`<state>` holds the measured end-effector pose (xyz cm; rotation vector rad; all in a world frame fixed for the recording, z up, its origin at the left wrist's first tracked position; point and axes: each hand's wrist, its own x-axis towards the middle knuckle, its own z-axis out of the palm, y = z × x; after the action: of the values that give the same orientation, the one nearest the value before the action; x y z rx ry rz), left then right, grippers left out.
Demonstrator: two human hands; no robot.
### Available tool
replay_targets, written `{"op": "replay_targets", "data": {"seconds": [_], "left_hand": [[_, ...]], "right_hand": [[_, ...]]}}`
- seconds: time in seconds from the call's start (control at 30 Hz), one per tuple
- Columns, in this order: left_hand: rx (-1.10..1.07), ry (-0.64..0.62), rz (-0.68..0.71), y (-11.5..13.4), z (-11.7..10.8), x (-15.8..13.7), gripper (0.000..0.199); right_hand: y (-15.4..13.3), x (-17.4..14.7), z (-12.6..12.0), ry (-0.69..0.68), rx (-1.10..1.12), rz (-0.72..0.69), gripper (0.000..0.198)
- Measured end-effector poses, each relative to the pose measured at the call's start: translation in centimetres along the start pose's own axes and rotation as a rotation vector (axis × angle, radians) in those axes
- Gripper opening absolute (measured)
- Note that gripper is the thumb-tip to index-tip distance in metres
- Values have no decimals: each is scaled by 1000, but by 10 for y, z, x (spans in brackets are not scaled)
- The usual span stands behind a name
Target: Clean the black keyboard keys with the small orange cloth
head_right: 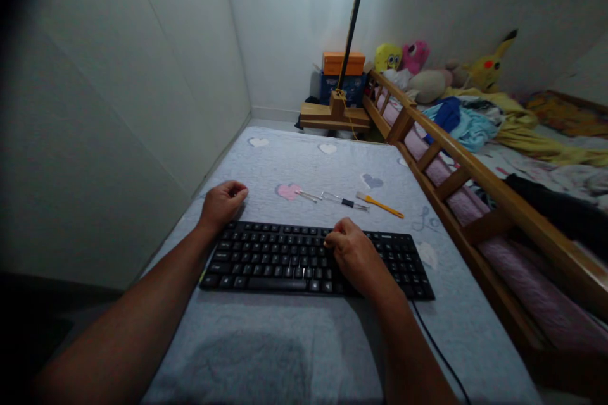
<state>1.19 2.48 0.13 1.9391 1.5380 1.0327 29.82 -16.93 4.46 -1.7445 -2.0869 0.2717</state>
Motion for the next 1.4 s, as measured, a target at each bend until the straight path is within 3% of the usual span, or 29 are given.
{"op": "replay_targets", "data": {"seconds": [0.3,0.57,1.1,1.4], "left_hand": [[-3,-4,-1,1,0,0,23],[-1,-6,2,-2,1,1,24],[0,-12,-7,0,0,0,23],[7,-12,-13,0,-1,0,24]], "right_hand": [[18,-12,-13,61,44,86,24],[3,-6,3,66,131,12,27],[28,-20,-21,34,14,224,22],[15,-16,-19,52,128,150,25]]}}
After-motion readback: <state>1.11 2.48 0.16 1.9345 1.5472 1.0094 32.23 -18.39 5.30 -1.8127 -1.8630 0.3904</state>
